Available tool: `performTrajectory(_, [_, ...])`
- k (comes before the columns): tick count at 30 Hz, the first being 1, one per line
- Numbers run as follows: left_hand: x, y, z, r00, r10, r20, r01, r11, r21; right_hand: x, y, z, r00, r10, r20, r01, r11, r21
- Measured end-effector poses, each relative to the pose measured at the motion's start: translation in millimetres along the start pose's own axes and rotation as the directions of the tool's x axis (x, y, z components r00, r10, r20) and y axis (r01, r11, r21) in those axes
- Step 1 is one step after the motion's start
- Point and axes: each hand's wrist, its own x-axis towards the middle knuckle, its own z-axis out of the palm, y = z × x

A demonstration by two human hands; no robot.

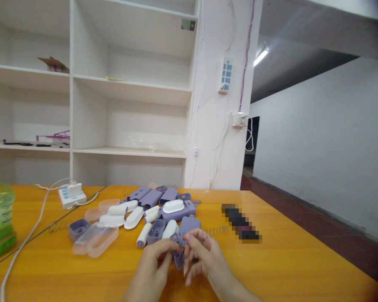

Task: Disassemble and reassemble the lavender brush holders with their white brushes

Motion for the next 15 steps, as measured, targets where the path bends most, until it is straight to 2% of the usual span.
performTrajectory(2, [-2,3,2.7,0.997,-0.079,0.008,0.079,0.979,-0.190,0,0,1,1.000,-0.002,-0.009,0.002,0.999,0.034])
performTrajectory(4, [-4,7,4.6,0.990,-0.132,0.050,0.141,0.917,-0.373,0,0,1,1.000,-0.013,-0.009,0.014,0.999,0.044])
performTrajectory(6, [-4,12,5.9,0.981,-0.180,0.069,0.190,0.852,-0.488,0,0,1,0.999,-0.038,0.002,0.038,0.999,0.027])
performTrajectory(11, [-1,21,10.4,0.976,-0.200,0.084,0.212,0.797,-0.566,-1,2,-1,0.995,-0.097,0.030,0.099,0.990,-0.096])
performTrajectory(13, [0,19,11.1,0.972,-0.208,0.110,0.231,0.756,-0.613,-3,3,-1,0.994,-0.092,0.053,0.100,0.979,-0.180])
performTrajectory(15, [2,16,9.4,0.965,-0.249,0.086,0.246,0.736,-0.630,-7,3,-2,0.994,-0.082,0.068,0.099,0.948,-0.303])
